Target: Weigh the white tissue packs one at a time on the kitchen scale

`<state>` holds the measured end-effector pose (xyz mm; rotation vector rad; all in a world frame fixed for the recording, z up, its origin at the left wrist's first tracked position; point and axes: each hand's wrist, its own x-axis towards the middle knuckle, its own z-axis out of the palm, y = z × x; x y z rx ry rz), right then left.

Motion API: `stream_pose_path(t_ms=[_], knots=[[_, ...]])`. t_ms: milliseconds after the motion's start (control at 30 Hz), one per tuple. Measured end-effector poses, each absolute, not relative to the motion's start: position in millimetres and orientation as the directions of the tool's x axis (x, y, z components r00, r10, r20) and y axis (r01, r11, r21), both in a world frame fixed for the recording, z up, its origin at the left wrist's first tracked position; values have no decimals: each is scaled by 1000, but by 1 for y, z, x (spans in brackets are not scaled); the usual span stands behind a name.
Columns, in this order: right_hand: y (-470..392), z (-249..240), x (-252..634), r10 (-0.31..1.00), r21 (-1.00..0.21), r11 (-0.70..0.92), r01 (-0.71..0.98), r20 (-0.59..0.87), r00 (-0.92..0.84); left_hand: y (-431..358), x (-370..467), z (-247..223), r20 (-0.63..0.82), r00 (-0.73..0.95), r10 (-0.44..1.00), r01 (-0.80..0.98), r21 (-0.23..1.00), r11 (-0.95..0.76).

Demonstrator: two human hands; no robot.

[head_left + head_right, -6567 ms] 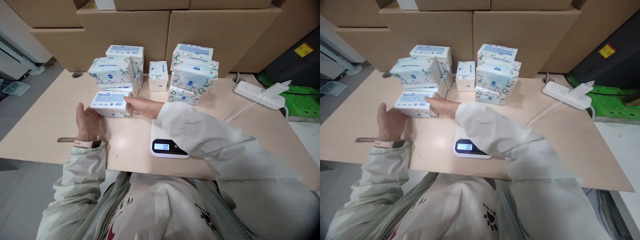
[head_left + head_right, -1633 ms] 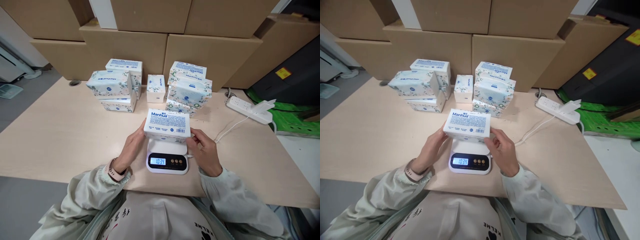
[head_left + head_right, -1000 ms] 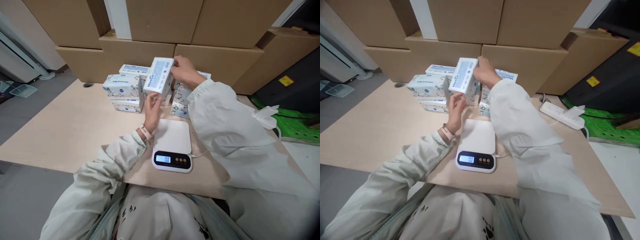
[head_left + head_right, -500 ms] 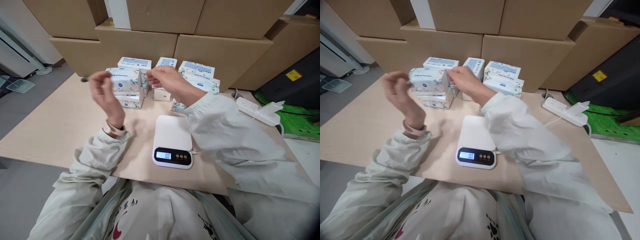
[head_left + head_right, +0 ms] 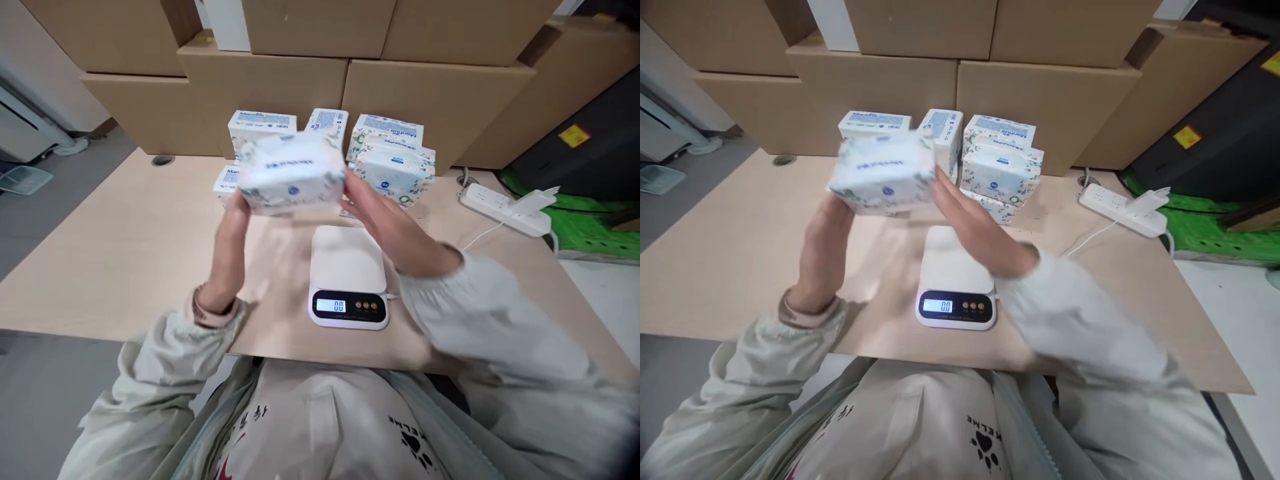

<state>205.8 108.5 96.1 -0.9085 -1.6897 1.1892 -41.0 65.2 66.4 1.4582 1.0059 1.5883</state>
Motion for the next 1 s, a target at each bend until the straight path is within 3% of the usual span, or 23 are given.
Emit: stream_pose_path(t_ms=[67, 200, 333, 467, 600, 1000], knots=[[55, 89, 241, 932, -976, 178, 126, 126, -339, 44, -22, 56, 377, 8, 926, -43, 925, -377], [-8, 55, 270, 972, -988, 118, 97, 95, -213, 19, 5, 31, 284, 150, 947, -25, 959, -283], [-18, 21, 273, 989, -995, 81, 65, 72, -127, 10, 15, 14, 248, 199, 948, 31, 966, -259], [-6, 0, 280, 977, -988, 154, 13, 154, 147, 9, 15, 7, 273, 74, 959, 62, 959, -278], [6, -5, 289, 916, -980, 168, -108, 115, 384, 11, 10, 6, 300, -122, 946, 52, 954, -296], [13, 3, 304, 886, -926, 53, -374, -129, 446, 18, 4, 6, 242, -256, 936, -94, 957, -273]])
